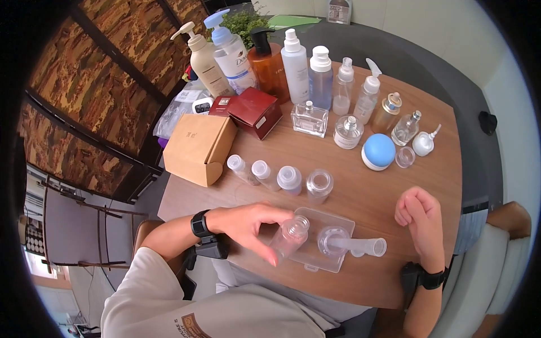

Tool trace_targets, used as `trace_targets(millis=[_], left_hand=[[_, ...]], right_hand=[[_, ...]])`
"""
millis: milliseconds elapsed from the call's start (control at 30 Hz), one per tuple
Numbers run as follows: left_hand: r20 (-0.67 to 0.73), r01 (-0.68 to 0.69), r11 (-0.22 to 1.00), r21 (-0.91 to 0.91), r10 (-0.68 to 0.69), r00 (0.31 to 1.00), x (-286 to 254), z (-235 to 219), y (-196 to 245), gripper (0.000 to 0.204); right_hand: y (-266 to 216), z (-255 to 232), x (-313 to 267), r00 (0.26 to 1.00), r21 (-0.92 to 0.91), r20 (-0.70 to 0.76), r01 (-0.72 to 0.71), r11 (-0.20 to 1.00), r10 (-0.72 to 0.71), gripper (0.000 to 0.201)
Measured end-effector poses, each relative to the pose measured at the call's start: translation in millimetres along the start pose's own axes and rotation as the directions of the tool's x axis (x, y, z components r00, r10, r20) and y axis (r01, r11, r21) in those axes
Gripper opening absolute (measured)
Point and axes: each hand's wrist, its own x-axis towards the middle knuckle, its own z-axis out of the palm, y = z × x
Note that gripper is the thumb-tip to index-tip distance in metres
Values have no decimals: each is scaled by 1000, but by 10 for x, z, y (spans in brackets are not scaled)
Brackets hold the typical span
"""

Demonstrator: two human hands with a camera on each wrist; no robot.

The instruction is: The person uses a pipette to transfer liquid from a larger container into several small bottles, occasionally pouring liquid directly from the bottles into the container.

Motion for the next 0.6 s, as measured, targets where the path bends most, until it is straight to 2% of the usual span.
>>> trace_targets(millis=[33,133,200,233,300,333,367,433,467,533,600], left_hand=[[-31,-108,994,22,109,994,10,13,4,44],[-19,-89,996,24,89,996,3,-1,11,44],[-15,-97,995,29,98,995,4,-18,20,44],[-10,-110,993,42,110,994,12,-19,19,44],[-5,-116,993,33,116,993,6,-22,15,45],[-11,-107,993,43,107,994,3,-23,11,45],[-11,-125,992,26,125,992,13,-22,2,45],[-6,-126,991,40,127,992,10,-27,3,46],[-8,-103,994,37,103,995,3,-26,24,45],[-10,-119,992,31,119,993,7,-30,8,43],[-15,-135,990,31,136,991,8,-23,21,42]], right_hand=[[-2,5,4,1000,0,7,-6,1000,6,24],[0,26,12,999,-30,36,11,999,-10,32],[0,-5,-8,988,-28,113,105,994,-101,38],[-6,24,-27,991,-42,101,94,995,-89,38],[5,139,-50,977,14,102,184,983,-185,54],[37,108,-64,968,34,165,185,982,-188,71],[2,145,-85,971,12,160,175,984,-175,71],[-25,321,-111,935,-49,255,269,962,-248,82],[-50,376,-139,939,-75,260,251,965,-224,82],[-54,513,-177,896,-56,343,320,946,-283,88],[-62,565,-203,893,-92,358,324,942,-273,87]])
